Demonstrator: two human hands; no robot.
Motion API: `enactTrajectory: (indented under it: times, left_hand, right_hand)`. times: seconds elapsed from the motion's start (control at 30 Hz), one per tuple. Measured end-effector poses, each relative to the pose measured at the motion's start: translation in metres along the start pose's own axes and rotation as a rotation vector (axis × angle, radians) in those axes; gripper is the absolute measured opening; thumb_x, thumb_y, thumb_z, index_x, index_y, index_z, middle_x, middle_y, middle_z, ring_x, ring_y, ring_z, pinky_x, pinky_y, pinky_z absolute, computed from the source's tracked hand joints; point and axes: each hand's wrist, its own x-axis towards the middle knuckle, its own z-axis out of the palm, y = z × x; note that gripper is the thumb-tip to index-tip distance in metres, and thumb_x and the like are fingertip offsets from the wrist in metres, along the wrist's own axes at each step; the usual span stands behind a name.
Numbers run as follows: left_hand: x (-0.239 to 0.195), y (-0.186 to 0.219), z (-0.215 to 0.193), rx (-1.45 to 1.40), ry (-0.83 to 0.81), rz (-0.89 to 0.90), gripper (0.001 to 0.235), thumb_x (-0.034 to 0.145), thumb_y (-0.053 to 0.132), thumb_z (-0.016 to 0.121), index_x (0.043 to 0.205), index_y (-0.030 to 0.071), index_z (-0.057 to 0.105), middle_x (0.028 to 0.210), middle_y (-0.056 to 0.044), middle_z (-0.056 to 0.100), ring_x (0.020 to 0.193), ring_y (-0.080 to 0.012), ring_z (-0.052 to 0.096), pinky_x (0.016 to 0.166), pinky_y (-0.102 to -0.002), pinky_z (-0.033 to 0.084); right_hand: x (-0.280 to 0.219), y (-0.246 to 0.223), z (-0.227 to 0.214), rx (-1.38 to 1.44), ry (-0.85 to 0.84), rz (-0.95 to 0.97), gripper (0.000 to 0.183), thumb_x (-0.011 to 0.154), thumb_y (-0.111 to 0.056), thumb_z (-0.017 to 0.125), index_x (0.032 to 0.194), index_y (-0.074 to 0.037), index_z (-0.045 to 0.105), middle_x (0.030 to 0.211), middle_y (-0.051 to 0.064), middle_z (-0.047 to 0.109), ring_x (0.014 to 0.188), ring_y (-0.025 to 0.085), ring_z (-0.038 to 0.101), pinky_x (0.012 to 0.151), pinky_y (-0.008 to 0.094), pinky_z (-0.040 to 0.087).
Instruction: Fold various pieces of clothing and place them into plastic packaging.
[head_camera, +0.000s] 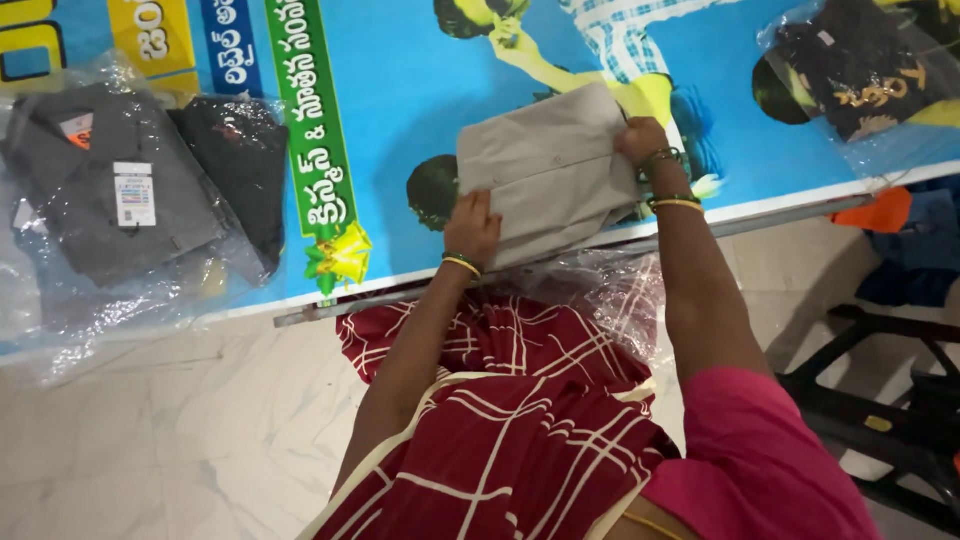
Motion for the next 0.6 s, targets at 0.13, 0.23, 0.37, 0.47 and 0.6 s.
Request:
enactTrajectory:
  times: [0.13,0.23,0.37,0.47,0.6]
  left_hand:
    - [0.013,0.041,-0.021,0.172,0.053,-0.041,0.062,0.088,0.037,0.067,0.144,0.013,0.058,0.154,-0.021,0.045,0.141,-0.0421,0.042,0.106,-0.062,0.041]
    - [0.023,0.063,-0.029,0.289,0.100,-0.010,0.060,0.084,0.037,0.070,0.139,0.016,0.060,0.155,-0.020,0.044,0.141,-0.0421,0.041,0.103,-0.063,0.038]
    - [0.039,0.080,-0.028,0.267,0.028,-0.017,0.068,0.084,0.045,0.067,0.144,0.016,0.055,0.160,-0.022,0.036,0.148,-0.0432,0.029,0.110,-0.066,0.029]
    - [0.049,0.086,-0.025,0.298,-0.114,-0.042,0.073,0.088,0.052,0.064,0.149,0.016,0.049,0.164,-0.023,0.025,0.152,-0.0440,0.015,0.114,-0.068,0.019]
    - [0.049,0.086,-0.026,0.279,-0.298,-0.128,0.078,0.089,0.054,0.059,0.157,0.023,0.040,0.166,-0.022,0.009,0.152,-0.0458,0.000,0.113,-0.072,0.009]
  right_hand:
    - [-0.016,-0.054,-0.053,-0.059,-0.009,0.084,0.019,0.083,-0.026,0.069,0.091,-0.011,0.076,0.096,0.020,0.071,0.096,0.041,0.068,0.086,0.049,0.056]
    - [-0.032,-0.112,-0.086,0.089,0.153,0.354,0.032,0.084,-0.024,0.066,0.113,-0.012,0.071,0.109,0.022,0.068,0.097,0.044,0.066,0.083,0.052,0.054]
    - [-0.038,-0.144,-0.091,-0.094,0.449,0.082,0.056,0.087,-0.026,0.063,0.142,-0.016,0.060,0.145,0.019,0.053,0.129,0.044,0.054,0.100,0.060,0.045]
    - [-0.048,-0.149,-0.083,-0.208,0.451,-0.057,0.059,0.090,-0.036,0.065,0.145,-0.016,0.059,0.156,0.019,0.047,0.141,0.044,0.043,0.102,0.067,0.038]
    - [-0.054,-0.160,-0.088,-0.201,0.341,-0.032,0.060,0.091,-0.041,0.064,0.145,-0.017,0.060,0.158,0.021,0.045,0.142,0.044,0.039,0.095,0.073,0.033]
